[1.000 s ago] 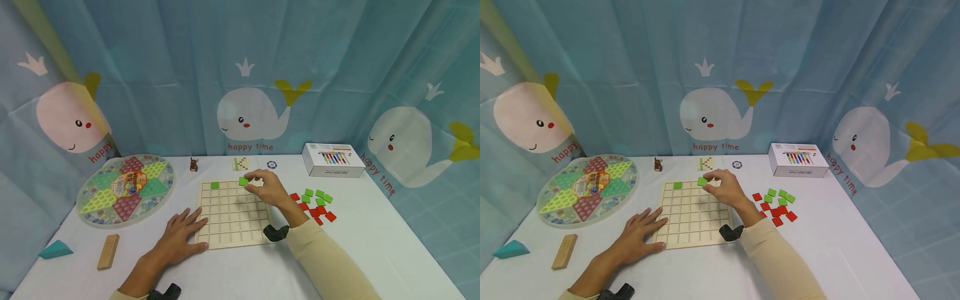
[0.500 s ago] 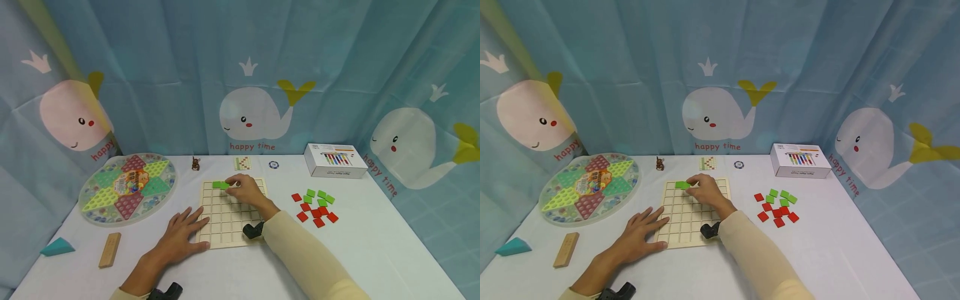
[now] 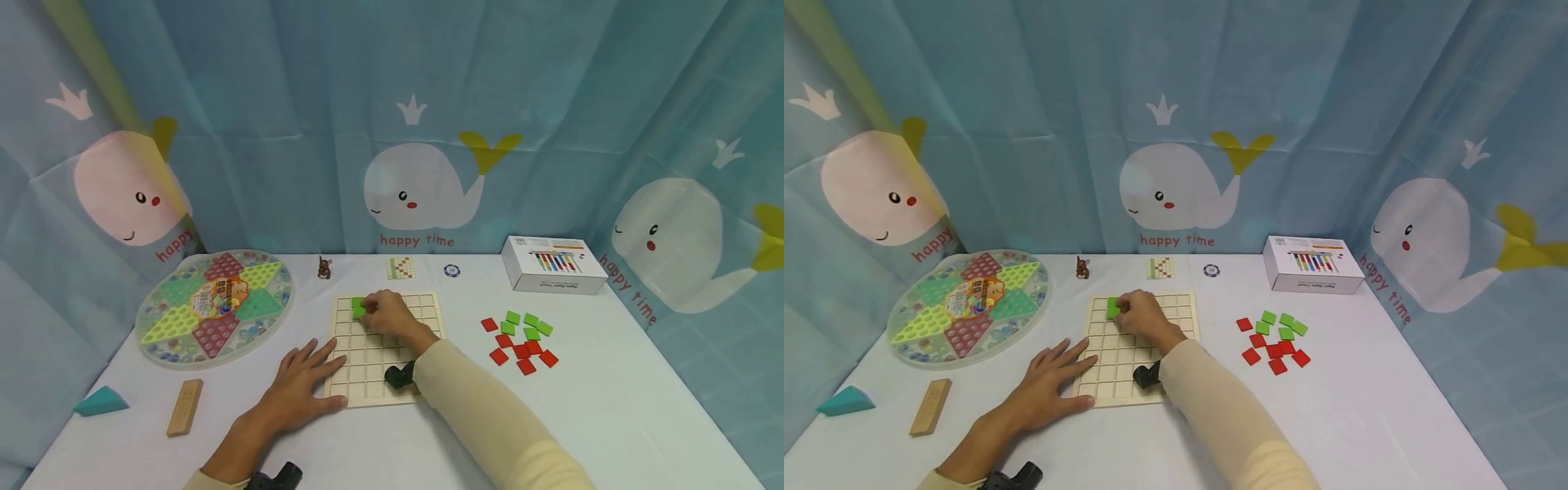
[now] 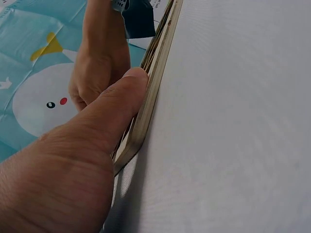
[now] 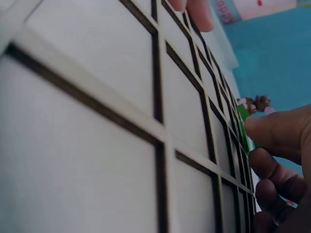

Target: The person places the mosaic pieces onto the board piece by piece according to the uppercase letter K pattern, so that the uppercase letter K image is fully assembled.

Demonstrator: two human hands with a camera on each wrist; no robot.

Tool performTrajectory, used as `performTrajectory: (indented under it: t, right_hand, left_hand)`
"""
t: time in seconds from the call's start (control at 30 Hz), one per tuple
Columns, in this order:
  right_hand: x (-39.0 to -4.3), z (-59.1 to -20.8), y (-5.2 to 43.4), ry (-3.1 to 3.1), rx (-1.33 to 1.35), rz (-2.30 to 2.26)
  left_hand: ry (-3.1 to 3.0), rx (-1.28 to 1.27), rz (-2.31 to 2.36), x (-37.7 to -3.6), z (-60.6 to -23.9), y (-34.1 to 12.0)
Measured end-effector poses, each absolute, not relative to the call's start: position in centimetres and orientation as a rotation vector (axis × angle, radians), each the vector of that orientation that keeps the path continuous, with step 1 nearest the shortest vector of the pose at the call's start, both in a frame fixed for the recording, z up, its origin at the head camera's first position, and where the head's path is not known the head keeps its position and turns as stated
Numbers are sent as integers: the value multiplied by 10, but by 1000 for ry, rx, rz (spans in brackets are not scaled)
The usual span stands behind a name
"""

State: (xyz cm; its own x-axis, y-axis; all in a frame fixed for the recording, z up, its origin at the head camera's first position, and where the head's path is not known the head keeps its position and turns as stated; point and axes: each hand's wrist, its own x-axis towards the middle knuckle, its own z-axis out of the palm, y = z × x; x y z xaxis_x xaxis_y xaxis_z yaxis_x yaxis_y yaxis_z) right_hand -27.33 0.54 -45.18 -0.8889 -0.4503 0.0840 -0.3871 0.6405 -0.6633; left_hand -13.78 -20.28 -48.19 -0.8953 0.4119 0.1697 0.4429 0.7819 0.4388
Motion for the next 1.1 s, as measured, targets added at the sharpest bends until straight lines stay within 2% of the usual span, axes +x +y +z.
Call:
performTrajectory:
  t: [0.5,0.7,1.1]
  right_hand:
    - [-271,-452,15,2719,-760,-1182]
    - [-260,-422,37,2721,-791,-1291]
    - [-223,-368,107,2846,-1022,-1396]
  left_hand:
    - [-2875,-703,-748,-138,-483,-198]
    - [-2892,-698,-748,-139,-482,-197]
    - [-2901,-677,-765,-137,-480,-202]
